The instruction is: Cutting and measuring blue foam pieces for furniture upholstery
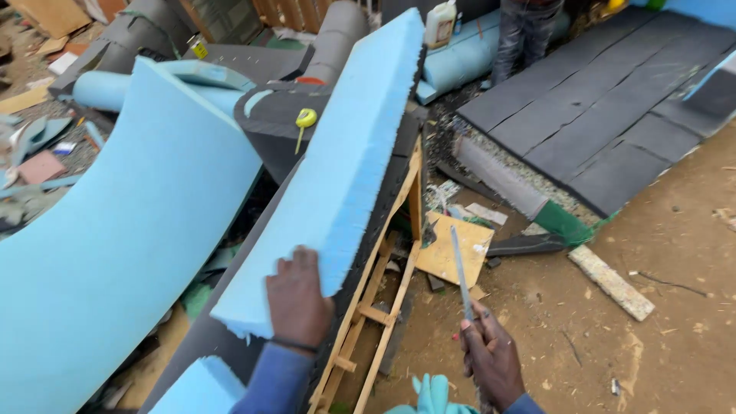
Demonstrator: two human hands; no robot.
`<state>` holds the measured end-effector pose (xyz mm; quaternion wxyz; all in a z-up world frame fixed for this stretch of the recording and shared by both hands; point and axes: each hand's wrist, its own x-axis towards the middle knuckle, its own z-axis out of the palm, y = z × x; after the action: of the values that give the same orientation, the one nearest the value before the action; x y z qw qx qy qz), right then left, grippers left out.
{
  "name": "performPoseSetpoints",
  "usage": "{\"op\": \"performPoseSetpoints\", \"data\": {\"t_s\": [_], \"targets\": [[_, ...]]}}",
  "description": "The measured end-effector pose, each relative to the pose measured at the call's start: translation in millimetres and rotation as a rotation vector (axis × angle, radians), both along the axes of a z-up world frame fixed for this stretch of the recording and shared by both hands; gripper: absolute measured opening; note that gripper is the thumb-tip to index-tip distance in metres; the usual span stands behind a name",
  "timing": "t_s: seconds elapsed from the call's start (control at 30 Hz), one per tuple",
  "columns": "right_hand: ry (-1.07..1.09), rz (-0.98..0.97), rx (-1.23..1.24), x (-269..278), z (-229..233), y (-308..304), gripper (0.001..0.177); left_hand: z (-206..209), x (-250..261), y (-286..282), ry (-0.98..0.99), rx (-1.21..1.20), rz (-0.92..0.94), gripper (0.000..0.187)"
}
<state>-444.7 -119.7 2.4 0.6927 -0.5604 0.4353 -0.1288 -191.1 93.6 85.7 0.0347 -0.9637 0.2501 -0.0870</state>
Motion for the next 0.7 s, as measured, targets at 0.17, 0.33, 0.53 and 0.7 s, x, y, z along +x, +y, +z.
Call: {"op": "performPoseSetpoints", "data": {"t_s": [0.17,0.33,0.53,0.7], "targets": [[-0.181,0.105,-0.286,17.8,-13.8,-4.1,0.028,-125.6,-38.0,-26.4,0.023,-0.063,-0.167,0.071],[-0.110,0.269,-0.423,99.1,48.1,-0.3,0.031,-154.1,-66.0,-41.6,0.097,-0.047,-0.072,0.083],[-0.153,0.664,-0.956,248.6,9.4,27.2,0.043,-78.9,-88.2,-24.0,0.406,-0.501,-0.060,0.044],[0.088,1.008,-1.263,281.4,-16.7,74.0,0.070,-26.3,-154.5,92.7,0.232,-1.036,0.196,0.032]]}}
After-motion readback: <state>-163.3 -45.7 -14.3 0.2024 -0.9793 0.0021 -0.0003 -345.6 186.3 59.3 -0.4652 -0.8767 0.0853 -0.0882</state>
